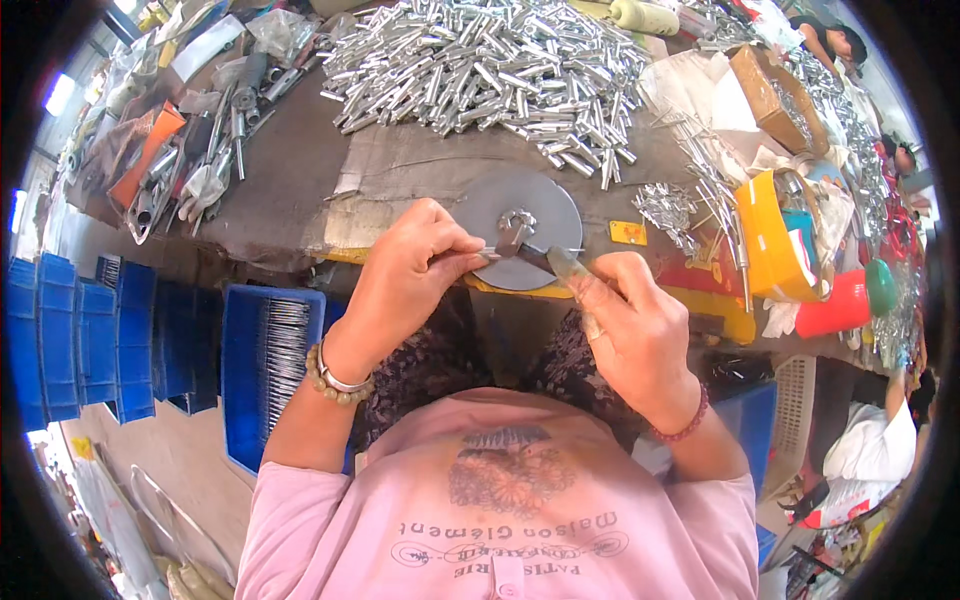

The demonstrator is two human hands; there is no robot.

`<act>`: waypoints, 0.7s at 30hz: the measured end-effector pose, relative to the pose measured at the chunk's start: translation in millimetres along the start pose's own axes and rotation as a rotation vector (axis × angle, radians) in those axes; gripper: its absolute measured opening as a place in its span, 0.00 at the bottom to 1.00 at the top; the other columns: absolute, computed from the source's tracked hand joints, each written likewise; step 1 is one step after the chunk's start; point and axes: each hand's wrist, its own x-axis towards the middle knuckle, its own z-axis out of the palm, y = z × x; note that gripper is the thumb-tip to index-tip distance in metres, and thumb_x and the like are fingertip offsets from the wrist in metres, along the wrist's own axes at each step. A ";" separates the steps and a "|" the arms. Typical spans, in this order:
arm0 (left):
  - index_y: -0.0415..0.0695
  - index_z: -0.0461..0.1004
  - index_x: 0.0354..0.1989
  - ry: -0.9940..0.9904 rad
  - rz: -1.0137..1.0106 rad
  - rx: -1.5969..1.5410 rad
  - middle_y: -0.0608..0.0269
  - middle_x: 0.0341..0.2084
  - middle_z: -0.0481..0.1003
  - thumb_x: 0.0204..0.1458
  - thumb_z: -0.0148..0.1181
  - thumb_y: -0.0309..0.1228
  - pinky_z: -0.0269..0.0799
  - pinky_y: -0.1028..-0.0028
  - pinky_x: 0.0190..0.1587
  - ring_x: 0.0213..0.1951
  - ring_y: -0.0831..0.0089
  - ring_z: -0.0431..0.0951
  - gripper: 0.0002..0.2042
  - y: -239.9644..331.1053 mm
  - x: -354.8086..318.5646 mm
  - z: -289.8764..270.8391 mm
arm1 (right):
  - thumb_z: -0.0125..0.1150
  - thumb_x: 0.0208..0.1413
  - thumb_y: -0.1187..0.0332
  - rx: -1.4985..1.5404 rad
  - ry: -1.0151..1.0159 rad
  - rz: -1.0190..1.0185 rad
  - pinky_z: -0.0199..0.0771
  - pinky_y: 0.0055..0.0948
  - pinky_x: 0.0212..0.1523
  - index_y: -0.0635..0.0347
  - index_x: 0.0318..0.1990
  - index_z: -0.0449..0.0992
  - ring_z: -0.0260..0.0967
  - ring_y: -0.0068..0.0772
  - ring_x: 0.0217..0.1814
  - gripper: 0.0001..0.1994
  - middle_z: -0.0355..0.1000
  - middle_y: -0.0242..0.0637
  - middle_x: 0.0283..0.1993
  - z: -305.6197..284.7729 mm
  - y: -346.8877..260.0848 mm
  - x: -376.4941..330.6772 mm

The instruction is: The person assembles metal components by inserting metal pins into metal pieces, hammering them together on a metal plate using a hammer, and placing the completed parts into a blue bin.

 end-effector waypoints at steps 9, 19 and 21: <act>0.40 0.86 0.42 0.002 -0.007 -0.014 0.60 0.34 0.76 0.55 0.77 0.20 0.74 0.68 0.39 0.36 0.65 0.79 0.08 0.2 2.0 1.1 | 0.69 0.55 0.84 0.146 0.082 0.056 0.83 0.36 0.36 0.56 0.56 0.86 0.81 0.43 0.39 0.21 0.75 0.41 0.46 14.8 4.9 -5.1; 0.41 0.88 0.43 -0.026 0.013 0.047 0.63 0.36 0.76 0.54 0.76 0.20 0.73 0.72 0.41 0.38 0.71 0.77 0.09 -4.5 3.5 -3.6 | 0.73 0.53 0.76 -0.107 0.001 0.029 0.78 0.46 0.53 0.59 0.49 0.85 0.75 0.47 0.55 0.14 0.74 0.39 0.46 17.7 21.6 32.4; 0.42 0.89 0.43 -0.023 0.012 0.025 0.63 0.37 0.76 0.53 0.77 0.20 0.73 0.72 0.42 0.38 0.71 0.78 0.10 -7.6 1.1 -2.5 | 0.73 0.54 0.73 -0.129 -0.054 -0.002 0.76 0.48 0.57 0.56 0.43 0.84 0.74 0.47 0.57 0.09 0.73 0.37 0.46 15.4 9.0 25.7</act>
